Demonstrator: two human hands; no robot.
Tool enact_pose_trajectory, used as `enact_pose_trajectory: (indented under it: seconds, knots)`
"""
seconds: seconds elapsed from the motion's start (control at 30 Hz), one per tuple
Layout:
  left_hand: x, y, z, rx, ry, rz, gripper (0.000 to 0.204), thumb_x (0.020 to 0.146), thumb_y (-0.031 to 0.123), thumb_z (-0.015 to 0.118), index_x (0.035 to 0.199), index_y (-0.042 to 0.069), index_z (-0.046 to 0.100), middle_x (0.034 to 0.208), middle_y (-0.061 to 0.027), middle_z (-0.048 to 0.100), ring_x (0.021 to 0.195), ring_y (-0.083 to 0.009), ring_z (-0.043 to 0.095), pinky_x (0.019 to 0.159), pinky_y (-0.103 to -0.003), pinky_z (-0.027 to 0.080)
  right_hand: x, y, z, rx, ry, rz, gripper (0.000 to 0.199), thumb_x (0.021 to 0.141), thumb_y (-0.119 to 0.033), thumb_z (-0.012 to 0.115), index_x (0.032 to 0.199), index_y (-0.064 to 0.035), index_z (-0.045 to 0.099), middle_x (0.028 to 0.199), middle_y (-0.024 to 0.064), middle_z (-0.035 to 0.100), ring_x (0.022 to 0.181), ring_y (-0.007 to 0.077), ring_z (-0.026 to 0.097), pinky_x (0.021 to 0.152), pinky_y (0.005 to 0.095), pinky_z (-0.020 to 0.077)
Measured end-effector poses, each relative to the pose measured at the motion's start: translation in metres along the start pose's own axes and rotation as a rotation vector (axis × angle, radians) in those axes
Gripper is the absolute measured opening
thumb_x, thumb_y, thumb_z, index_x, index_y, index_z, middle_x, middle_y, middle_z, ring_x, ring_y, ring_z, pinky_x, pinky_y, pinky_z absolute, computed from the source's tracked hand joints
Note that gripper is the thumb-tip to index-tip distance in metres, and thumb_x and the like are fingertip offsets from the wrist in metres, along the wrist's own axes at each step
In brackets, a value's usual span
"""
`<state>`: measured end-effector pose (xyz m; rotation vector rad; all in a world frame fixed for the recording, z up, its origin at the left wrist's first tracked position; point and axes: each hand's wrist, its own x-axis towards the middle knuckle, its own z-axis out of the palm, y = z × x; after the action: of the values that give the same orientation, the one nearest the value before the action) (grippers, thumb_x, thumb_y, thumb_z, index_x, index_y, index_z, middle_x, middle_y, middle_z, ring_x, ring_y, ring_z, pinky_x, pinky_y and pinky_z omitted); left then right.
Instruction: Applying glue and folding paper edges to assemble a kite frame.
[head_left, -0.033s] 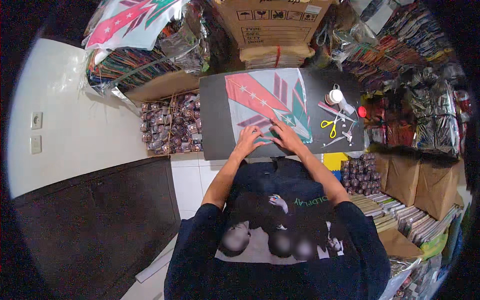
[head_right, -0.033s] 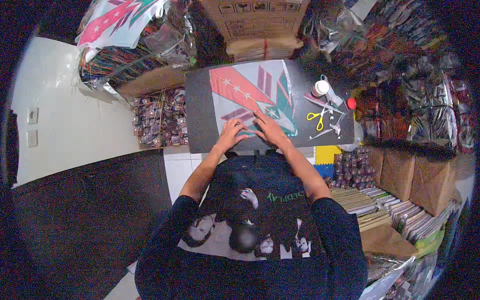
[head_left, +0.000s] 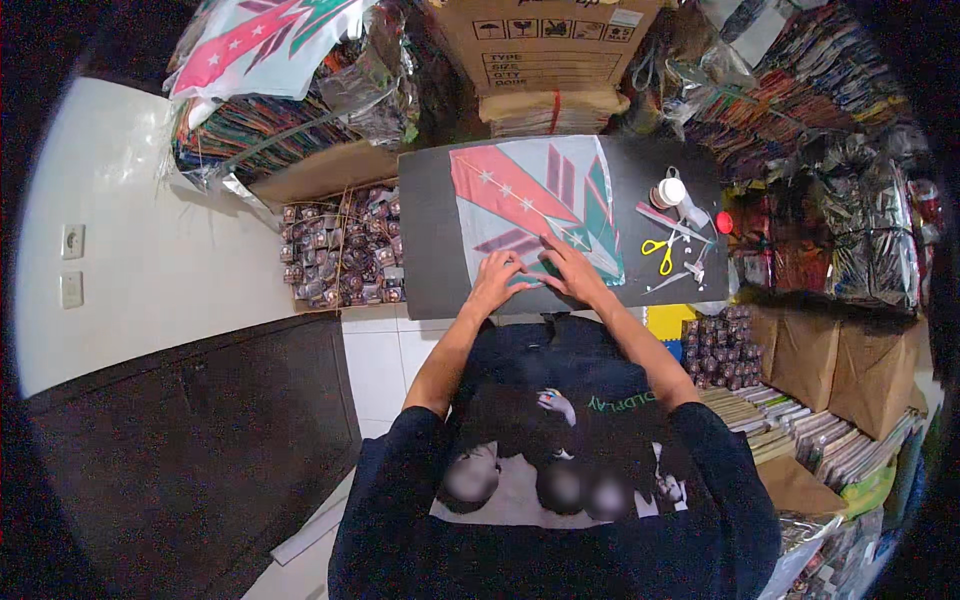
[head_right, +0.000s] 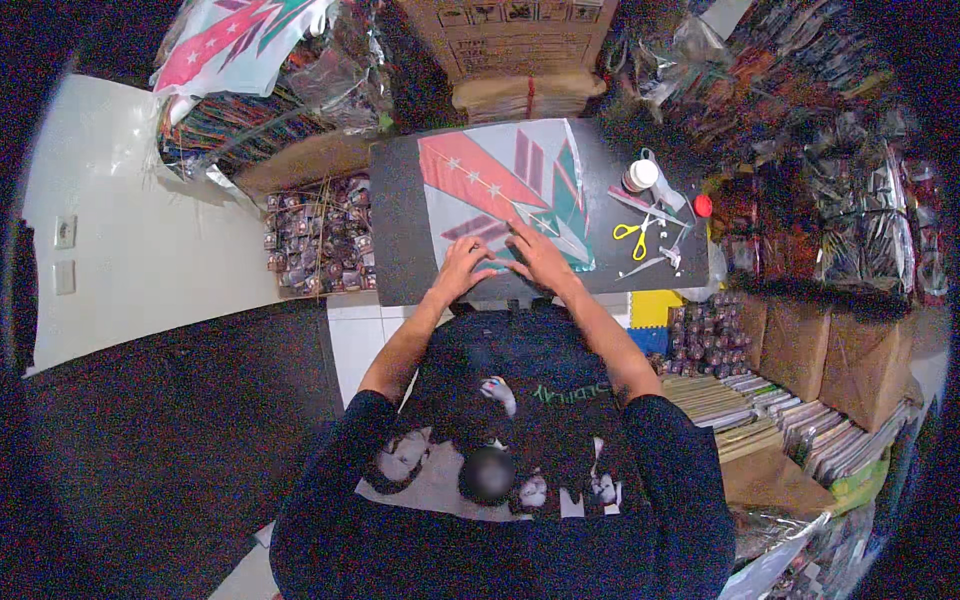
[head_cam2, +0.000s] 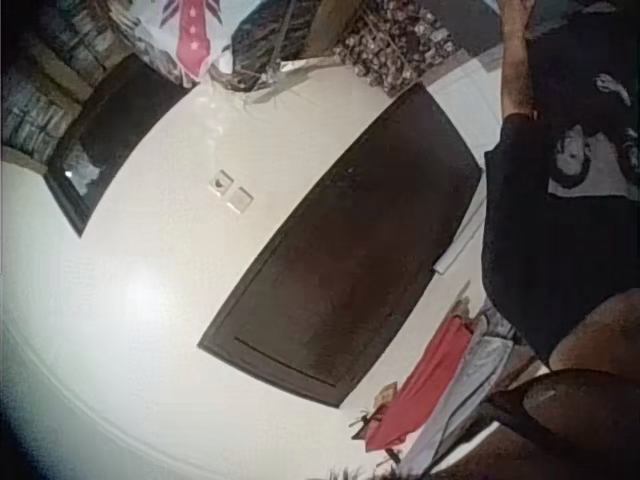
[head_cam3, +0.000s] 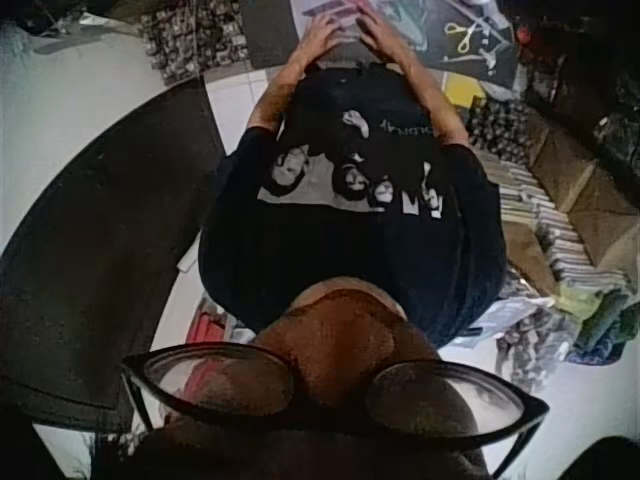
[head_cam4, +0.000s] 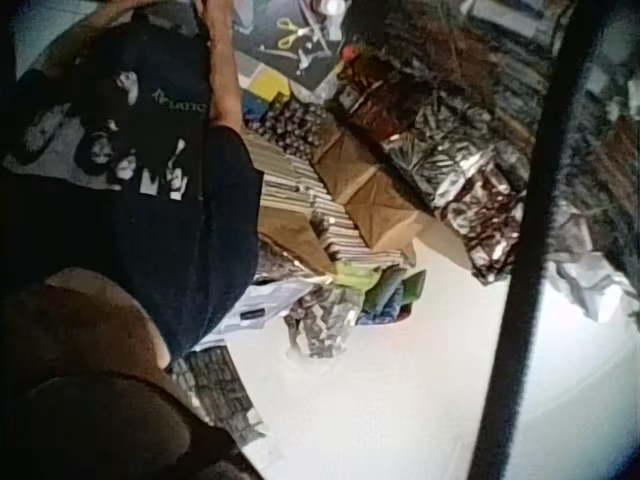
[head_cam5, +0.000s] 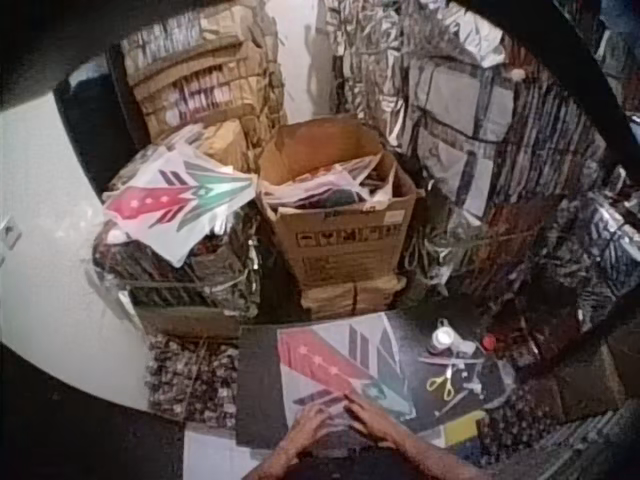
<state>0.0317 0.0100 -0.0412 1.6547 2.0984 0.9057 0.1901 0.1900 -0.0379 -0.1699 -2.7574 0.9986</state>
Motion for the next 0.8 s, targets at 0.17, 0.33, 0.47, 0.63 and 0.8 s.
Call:
enact_pose_trajectory:
  seconds: [0.17,0.33,0.47,0.63,0.8]
  knots:
    - [0.0007,0.0003,-0.0015,0.009,-0.027,-0.001,0.037,0.074,0.032,0.080,0.102,0.012,0.065,0.112,-0.0079,0.055,0.112,-0.0300,0.050,0.094,-0.046,0.041,0.0018,-0.0081,-0.0062,-0.074,-0.022,0.001,0.059,0.075,-0.025,0.079,0.123,-0.0059,0.051,0.151,0.0167,0.037,0.137,0.0367,0.038,0.111,0.0484,0.0335]
    - [0.0036,0.0027,-0.0039,0.032,-0.042,0.022,0.038,0.073,0.033,0.080,0.101,0.011,0.065,0.110,-0.0082,0.055,0.110,-0.0304,0.051,0.092,-0.046,0.042,0.0006,-0.0063,-0.0028,-0.095,-0.020,0.038,0.065,0.073,-0.027,0.080,0.126,-0.0049,0.049,0.153,0.0157,0.034,0.141,0.0349,0.033,0.115,0.0499,0.0287]
    - [0.0035,0.0006,-0.0025,0.023,-0.024,0.022,0.037,0.073,0.030,0.081,0.101,0.013,0.063,0.109,-0.0061,0.054,0.110,-0.0298,0.051,0.093,-0.045,0.040,0.0013,-0.0054,-0.0009,-0.109,-0.031,0.062,0.069,0.073,-0.026,0.080,0.130,-0.0055,0.048,0.154,0.0143,0.032,0.141,0.0342,0.033,0.116,0.0513,0.0268]
    - [0.0051,-0.0025,-0.0032,0.014,-0.046,0.025,0.040,0.073,0.030,0.081,0.103,0.012,0.062,0.111,-0.0079,0.053,0.111,-0.0311,0.050,0.094,-0.046,0.041,0.0028,-0.0048,-0.0003,-0.119,-0.062,0.094,0.073,0.072,-0.026,0.081,0.134,-0.0069,0.046,0.155,0.0130,0.030,0.141,0.0332,0.032,0.117,0.0519,0.0240]
    - [0.0049,-0.0023,-0.0032,0.042,-0.070,0.012,0.041,0.073,0.030,0.081,0.104,0.011,0.062,0.111,-0.0085,0.053,0.111,-0.0315,0.051,0.092,-0.045,0.042,0.0066,-0.0078,-0.0052,-0.156,-0.060,0.118,0.073,0.073,-0.026,0.080,0.134,-0.0072,0.045,0.153,0.0136,0.033,0.141,0.0335,0.033,0.117,0.0518,0.0247]
